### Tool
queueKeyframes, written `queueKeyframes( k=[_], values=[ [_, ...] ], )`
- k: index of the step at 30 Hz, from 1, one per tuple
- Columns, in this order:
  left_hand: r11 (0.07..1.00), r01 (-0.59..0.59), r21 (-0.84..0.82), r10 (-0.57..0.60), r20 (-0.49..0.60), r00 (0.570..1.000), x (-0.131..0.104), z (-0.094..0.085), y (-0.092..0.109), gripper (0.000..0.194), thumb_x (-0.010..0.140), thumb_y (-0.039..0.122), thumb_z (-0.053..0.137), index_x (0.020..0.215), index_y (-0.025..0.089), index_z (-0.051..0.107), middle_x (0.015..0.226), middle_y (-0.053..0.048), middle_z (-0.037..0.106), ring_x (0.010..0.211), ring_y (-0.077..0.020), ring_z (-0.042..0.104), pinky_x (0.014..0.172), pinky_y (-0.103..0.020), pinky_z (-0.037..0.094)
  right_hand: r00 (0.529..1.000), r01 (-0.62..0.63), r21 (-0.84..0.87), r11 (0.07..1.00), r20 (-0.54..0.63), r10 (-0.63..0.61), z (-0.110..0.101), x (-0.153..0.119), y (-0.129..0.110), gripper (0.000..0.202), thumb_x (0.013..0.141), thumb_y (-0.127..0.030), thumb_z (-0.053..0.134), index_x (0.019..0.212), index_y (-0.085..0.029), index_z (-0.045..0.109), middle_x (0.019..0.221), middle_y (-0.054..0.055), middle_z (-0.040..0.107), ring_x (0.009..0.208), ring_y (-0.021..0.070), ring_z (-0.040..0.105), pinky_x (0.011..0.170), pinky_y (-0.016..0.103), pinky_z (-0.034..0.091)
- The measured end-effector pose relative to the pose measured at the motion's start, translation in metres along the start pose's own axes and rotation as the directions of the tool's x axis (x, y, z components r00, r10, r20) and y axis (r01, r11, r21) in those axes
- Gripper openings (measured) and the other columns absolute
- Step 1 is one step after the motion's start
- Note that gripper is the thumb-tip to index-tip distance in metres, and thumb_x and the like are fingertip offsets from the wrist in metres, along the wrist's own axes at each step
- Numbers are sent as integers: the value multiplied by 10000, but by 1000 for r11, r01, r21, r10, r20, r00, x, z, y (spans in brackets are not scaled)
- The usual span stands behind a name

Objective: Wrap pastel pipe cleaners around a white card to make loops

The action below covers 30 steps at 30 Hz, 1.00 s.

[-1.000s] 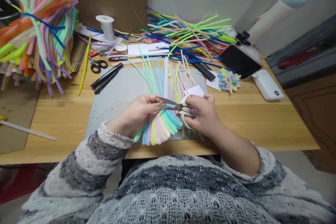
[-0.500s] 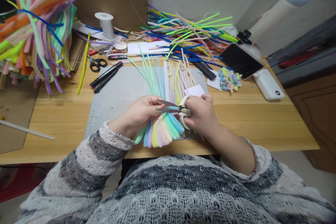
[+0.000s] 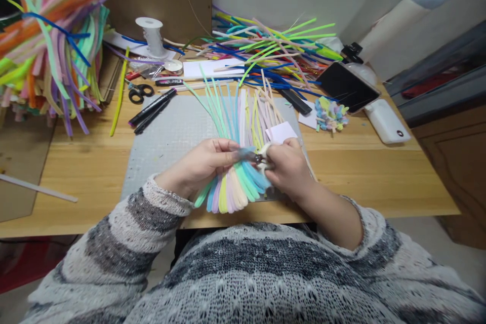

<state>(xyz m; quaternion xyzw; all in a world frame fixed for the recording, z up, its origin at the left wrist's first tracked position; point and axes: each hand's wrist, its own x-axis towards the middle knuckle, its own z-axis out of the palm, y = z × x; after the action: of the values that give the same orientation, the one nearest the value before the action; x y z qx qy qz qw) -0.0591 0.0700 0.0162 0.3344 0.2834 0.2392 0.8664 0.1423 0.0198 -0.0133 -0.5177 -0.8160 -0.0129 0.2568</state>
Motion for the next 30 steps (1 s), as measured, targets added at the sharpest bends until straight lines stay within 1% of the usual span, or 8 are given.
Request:
queueKeyframes(
  k=[3, 5, 9, 14, 21, 23, 26, 30],
  values=[
    [998, -4, 56, 6, -23, 1000, -2, 0, 2, 204, 621, 221, 792, 705, 115, 639, 568, 10, 610, 482, -65, 521, 489, -184, 398, 998, 10, 27, 1000, -62, -8, -2, -2, 1, 284, 776, -241, 587, 605, -238, 360, 526, -29, 435, 543, 155, 368, 627, 321, 315],
    [994, -10, 108, 17, -62, 998, -3, -1, 3, 195, 640, 230, 772, 702, 117, 625, 545, 26, 564, 465, -54, 479, 469, -176, 366, 985, -77, 30, 997, -155, 80, -8, -5, 4, 286, 777, -284, 615, 613, -241, 384, 541, -21, 454, 563, 163, 403, 629, 325, 346],
    [975, -50, 218, 72, -93, 993, -4, -3, 2, 172, 686, 245, 721, 745, 130, 608, 629, 16, 562, 537, -66, 484, 519, -190, 383, 835, -444, 35, 895, -346, 428, -34, -17, 25, 243, 771, -421, 629, 708, -249, 470, 684, 19, 547, 670, 199, 510, 644, 349, 408],
    [931, -137, 339, 165, -58, 985, -4, -4, 0, 111, 738, 217, 656, 767, 139, 583, 718, 11, 559, 654, -84, 501, 658, -222, 408, 649, -759, -154, 633, -103, 753, -72, -46, 71, 338, 702, -550, 649, 669, -249, 499, 569, 19, 536, 491, 175, 454, 471, 321, 315],
    [801, -229, 553, 298, -36, 954, -2, -8, 0, 105, 799, 252, 574, 773, 153, 553, 720, 16, 501, 675, -102, 454, 660, -231, 370, 535, -786, -337, 518, 47, 843, -86, -86, 109, 346, 672, -556, 667, 599, -246, 532, 488, 51, 526, 389, 169, 402, 419, 330, 272],
    [761, -232, 606, 324, -44, 945, -1, -11, 0, 113, 809, 262, 559, 771, 158, 542, 716, 17, 487, 668, -106, 441, 648, -232, 363, 529, -767, -360, 531, 113, 841, -84, -90, 116, 282, 718, -510, 627, 694, -232, 583, 591, 75, 578, 457, 200, 465, 447, 347, 316],
    [704, -217, 676, 345, -58, 937, -1, -13, 1, 114, 807, 261, 548, 757, 160, 528, 701, 17, 467, 657, -112, 423, 622, -229, 352, 592, -699, -362, 617, 191, 783, -80, -87, 121, 236, 758, -437, 590, 735, -204, 615, 736, 121, 613, 652, 267, 562, 546, 389, 390],
    [633, -197, 749, 355, -55, 933, -1, -12, 0, 111, 802, 250, 537, 735, 163, 519, 681, 18, 452, 640, -114, 406, 593, -225, 342, 714, -618, -411, 670, 64, 698, -80, -60, 101, 339, 805, -444, 541, 885, -135, 656, 920, 199, 638, 840, 336, 589, 636, 442, 424]
  ],
)
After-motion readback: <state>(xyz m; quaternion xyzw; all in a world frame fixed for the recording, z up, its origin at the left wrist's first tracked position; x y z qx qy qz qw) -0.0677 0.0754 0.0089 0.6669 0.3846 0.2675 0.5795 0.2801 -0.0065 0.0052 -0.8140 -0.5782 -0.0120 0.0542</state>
